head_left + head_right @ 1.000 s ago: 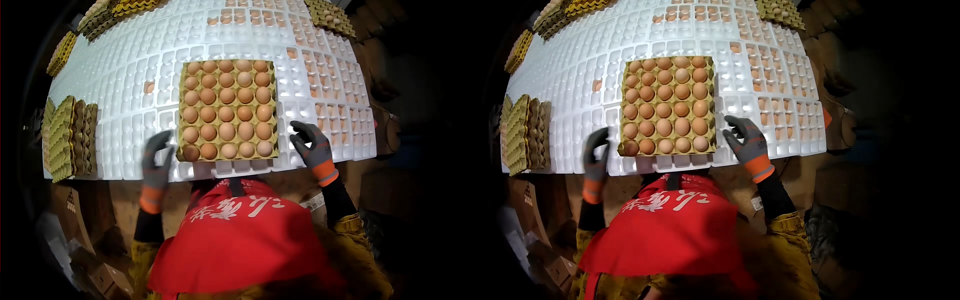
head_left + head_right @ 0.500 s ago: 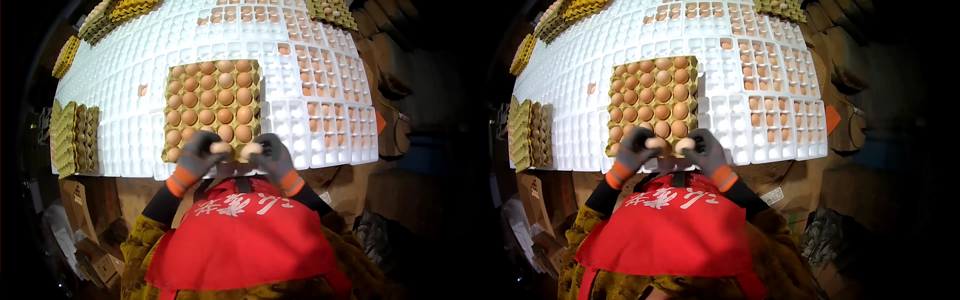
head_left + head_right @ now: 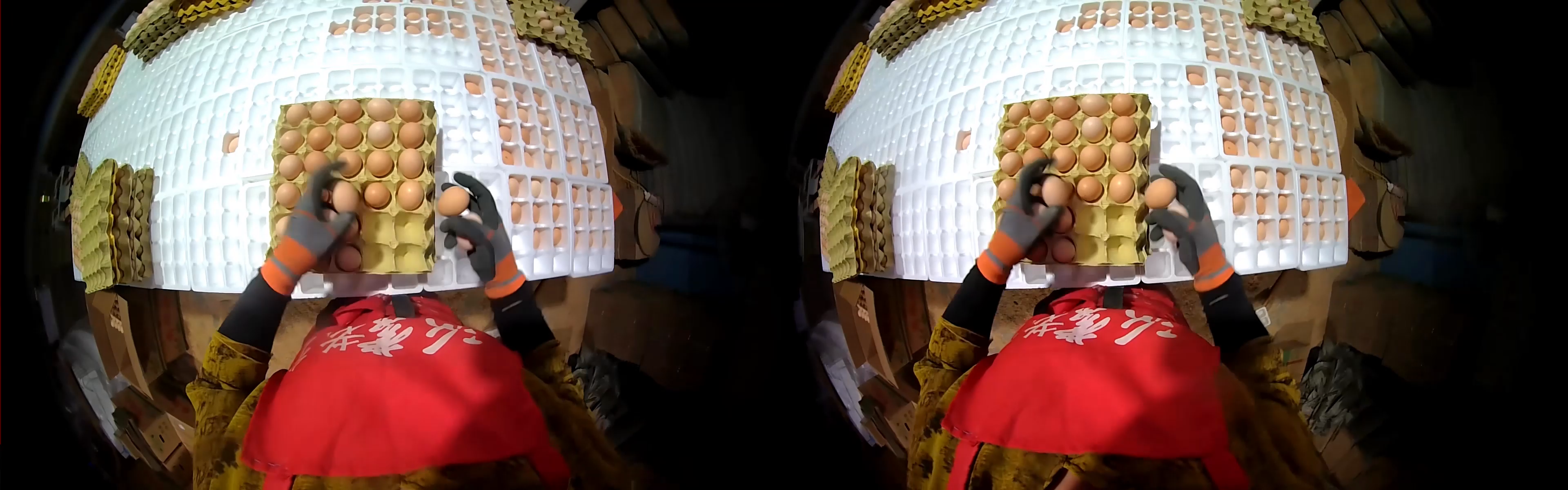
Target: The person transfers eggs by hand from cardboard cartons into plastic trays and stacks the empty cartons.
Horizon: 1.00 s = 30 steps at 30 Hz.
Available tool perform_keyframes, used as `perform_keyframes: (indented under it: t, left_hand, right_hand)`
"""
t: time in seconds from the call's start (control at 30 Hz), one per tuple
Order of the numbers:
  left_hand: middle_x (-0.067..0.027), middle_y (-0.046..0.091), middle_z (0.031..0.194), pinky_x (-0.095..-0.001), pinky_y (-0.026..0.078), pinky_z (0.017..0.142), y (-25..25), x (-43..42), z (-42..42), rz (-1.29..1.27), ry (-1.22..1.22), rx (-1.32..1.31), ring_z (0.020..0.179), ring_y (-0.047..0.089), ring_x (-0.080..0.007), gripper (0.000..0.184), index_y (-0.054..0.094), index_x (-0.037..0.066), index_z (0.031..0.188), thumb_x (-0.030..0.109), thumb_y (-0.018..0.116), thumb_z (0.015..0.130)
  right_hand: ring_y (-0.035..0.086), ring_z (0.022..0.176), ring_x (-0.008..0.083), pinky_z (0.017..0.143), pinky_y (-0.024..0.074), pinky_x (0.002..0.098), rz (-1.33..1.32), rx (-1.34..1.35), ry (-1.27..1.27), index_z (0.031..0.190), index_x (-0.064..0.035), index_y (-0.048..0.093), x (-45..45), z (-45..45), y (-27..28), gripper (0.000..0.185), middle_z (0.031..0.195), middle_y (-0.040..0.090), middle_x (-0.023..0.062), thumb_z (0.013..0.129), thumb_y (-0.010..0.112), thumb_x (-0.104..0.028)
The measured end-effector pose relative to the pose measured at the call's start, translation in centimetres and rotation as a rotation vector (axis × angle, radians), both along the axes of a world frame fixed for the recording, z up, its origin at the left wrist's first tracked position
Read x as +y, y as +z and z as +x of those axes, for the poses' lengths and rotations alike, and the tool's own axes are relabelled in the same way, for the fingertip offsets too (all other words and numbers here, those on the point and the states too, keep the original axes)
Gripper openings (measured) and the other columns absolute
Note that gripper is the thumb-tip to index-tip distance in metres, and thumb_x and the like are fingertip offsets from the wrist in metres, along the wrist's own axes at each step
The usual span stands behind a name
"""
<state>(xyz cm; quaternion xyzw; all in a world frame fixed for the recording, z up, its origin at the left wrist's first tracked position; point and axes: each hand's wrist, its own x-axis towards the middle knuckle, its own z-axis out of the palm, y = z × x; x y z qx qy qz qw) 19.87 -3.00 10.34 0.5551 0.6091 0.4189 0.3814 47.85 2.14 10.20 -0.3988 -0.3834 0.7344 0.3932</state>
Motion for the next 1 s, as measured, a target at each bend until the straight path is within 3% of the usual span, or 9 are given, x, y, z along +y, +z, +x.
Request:
perform_keyframes:
  t: [0.07, 0.1, 0.13, 0.23, 0.3, 0.47, 0.6, 0.8, 1.0]
  left_hand:
    - [-0.0098, 0.056, 0.13, -0.0337, 0.052, 0.085, 1.2, 0.8, -0.8, 0.015, -0.029, 0.309, 0.103, 0.06, -0.021, 0.061, 0.054, 0.017, 0.141, 0.004, 0.062, 0.082]
    - [-0.0118, 0.055, 0.133, -0.0354, 0.052, 0.087, 1.3, 1.6, -0.8, 0.055, -0.073, 0.52, 0.108, 0.061, -0.0254, 0.059, 0.057, 0.02, 0.138, 0.004, 0.063, 0.082]
    - [-0.0157, 0.052, 0.135, -0.041, 0.054, 0.086, 0.4, 2.2, -0.4, 0.175, -0.133, 0.682, 0.106, 0.062, -0.0355, 0.055, 0.062, 0.024, 0.131, 0.009, 0.069, 0.079]
    - [-0.0155, 0.053, 0.133, -0.0447, 0.054, 0.083, -0.1, 3.1, 2.4, 0.122, -0.281, 1.016, 0.105, 0.062, -0.0387, 0.055, 0.063, 0.023, 0.127, 0.016, 0.076, 0.074]
    - [-0.0137, 0.055, 0.127, -0.045, 0.054, 0.082, 0.7, 3.9, 3.8, 0.009, -0.327, 1.089, 0.102, 0.062, -0.038, 0.051, 0.065, 0.023, 0.119, 0.021, 0.08, 0.07]
    - [-0.0155, 0.062, 0.116, -0.0436, 0.053, 0.084, 1.0, 4.6, 3.4, 0.108, -0.273, 0.901, 0.102, 0.064, -0.0371, 0.044, 0.07, 0.015, 0.114, 0.018, 0.081, 0.072]
    - [-0.0122, 0.062, 0.12, -0.035, 0.052, 0.093, 3.7, 2.5, 6.5, 0.104, -0.084, 0.441, 0.109, 0.063, -0.0267, 0.044, 0.066, 0.002, 0.12, 0.005, 0.08, 0.078]
    - [-0.0128, 0.062, 0.119, -0.0364, 0.053, 0.093, 0.8, 0.2, 25.7, 0.101, -0.337, 0.256, 0.109, 0.064, -0.0254, 0.051, 0.067, 0.006, 0.122, 0.01, 0.085, 0.075]
    - [-0.016, 0.06, 0.115, -0.0439, 0.055, 0.079, -6.1, 3.4, 42.5, 0.046, -0.355, 0.534, 0.098, 0.065, -0.036, 0.047, 0.065, 0.013, 0.119, 0.03, 0.081, 0.078]
  right_hand:
    - [0.069, 0.092, 0.0204, 0.071, 0.058, 0.032, 0.043, -0.25, 0.12, 0.138, -0.0062, 0.053, 1.8, 0.0, 0.1, 0.06, 0.123, 0.061, 0.0128, 0.083, 0.075, -0.008]
    - [0.067, 0.098, 0.0242, 0.078, 0.0569, 0.0381, 0.851, -0.668, 0.071, 0.135, -0.0101, 0.058, 2.8, -1.4, -0.7, 0.057, 0.124, 0.062, 0.0141, 0.082, 0.078, -0.018]
    - [0.066, 0.101, 0.026, 0.079, 0.056, 0.0391, 0.916, -0.9, 0.123, 0.132, -0.0124, 0.061, 2.4, -1.9, -0.8, 0.055, 0.124, 0.063, 0.0146, 0.082, 0.078, -0.026]
    - [0.066, 0.097, 0.0278, 0.074, 0.0539, 0.0395, 1.249, -1.434, 0.119, 0.118, -0.0173, 0.069, 1.9, -4.0, -2.1, 0.042, 0.124, 0.062, 0.0158, 0.083, 0.073, -0.041]
    - [0.066, 0.094, 0.0277, 0.071, 0.0523, 0.0405, 0.996, -1.605, 0.357, 0.11, -0.0187, 0.07, 2.6, -5.7, -2.7, 0.028, 0.124, 0.061, 0.0162, 0.086, 0.067, -0.034]
    - [0.067, 0.099, 0.0314, 0.076, 0.054, 0.0429, 0.901, -1.366, 0.286, 0.111, -0.0173, 0.069, 3.3, -3.6, 0.1, 0.033, 0.125, 0.059, 0.0176, 0.083, 0.072, -0.034]
    - [0.064, 0.105, 0.034, 0.091, 0.053, 0.0414, 0.611, -0.583, 0.017, 0.118, -0.0116, 0.067, 2.0, 5.6, -1.8, 0.057, 0.116, 0.063, 0.0132, 0.071, 0.086, -0.04]
    - [0.062, 0.109, 0.0242, 0.092, 0.0538, 0.0392, 0.178, -0.797, -0.223, 0.117, -0.0053, 0.065, -3.4, 30.3, -4.2, 0.05, 0.116, 0.062, 0.0106, 0.077, 0.088, -0.026]
    - [0.061, 0.11, 0.036, 0.087, 0.0539, 0.0459, 0.46, -1.42, -0.1, 0.116, -0.0136, 0.066, -3.8, 37.4, -6.7, 0.052, 0.127, 0.054, 0.015, 0.078, 0.083, -0.043]
